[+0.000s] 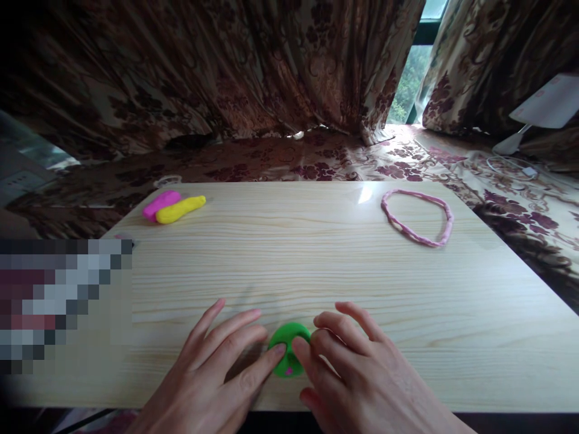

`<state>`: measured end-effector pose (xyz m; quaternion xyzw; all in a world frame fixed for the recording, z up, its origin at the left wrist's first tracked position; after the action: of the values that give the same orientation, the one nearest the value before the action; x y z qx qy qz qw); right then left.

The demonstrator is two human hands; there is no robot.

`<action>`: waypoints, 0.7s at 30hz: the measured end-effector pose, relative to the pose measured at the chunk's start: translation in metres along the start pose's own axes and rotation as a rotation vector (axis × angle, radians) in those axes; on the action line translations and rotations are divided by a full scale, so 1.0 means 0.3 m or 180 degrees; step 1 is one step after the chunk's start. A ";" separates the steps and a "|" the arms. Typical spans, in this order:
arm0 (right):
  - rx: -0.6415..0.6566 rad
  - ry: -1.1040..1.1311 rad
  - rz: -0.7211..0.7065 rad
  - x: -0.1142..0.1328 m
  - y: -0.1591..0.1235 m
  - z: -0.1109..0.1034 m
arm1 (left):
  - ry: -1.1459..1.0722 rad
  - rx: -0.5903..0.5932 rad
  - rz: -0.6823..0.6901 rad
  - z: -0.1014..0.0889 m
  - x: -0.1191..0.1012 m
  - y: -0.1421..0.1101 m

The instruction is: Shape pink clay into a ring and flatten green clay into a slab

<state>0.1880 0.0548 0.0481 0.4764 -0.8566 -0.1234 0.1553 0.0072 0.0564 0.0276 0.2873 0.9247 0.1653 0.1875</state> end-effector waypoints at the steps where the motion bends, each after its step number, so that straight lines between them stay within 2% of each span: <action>1: 0.0004 -0.0010 0.0010 -0.002 -0.006 -0.003 | 0.0005 0.0072 -0.0009 -0.003 0.002 -0.002; 4: 0.0048 -0.0040 0.0052 -0.009 -0.018 -0.005 | 0.0106 0.0394 0.0007 -0.026 0.007 0.005; 8: 0.0053 -0.0061 -0.0095 -0.008 -0.021 -0.001 | 0.0227 0.0487 0.0010 -0.065 0.017 0.022; 12: -0.0022 -0.0161 -0.0153 -0.003 -0.014 -0.003 | 0.0369 0.0601 0.0005 -0.053 0.017 0.020; 18: 0.0108 -0.0152 -0.0266 -0.001 0.008 -0.022 | 0.0162 0.0050 0.0040 -0.018 0.004 0.003; 21: 0.0209 -0.0164 -0.0302 -0.003 0.019 -0.020 | 0.0130 0.0039 0.0059 -0.004 0.001 0.005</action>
<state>0.1862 0.0583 0.0556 0.5180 -0.8403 -0.1147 0.1114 0.0071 0.0575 0.0291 0.2935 0.9266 0.1671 0.1653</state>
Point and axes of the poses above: each hand's wrist, its own y-axis towards the middle knuckle, its own z-axis out of the palm, x = y × z, the point moved 4 cm from there along y, towards the middle knuckle, and after that the axes turned 14 degrees about -z, right-handed, at the moved point
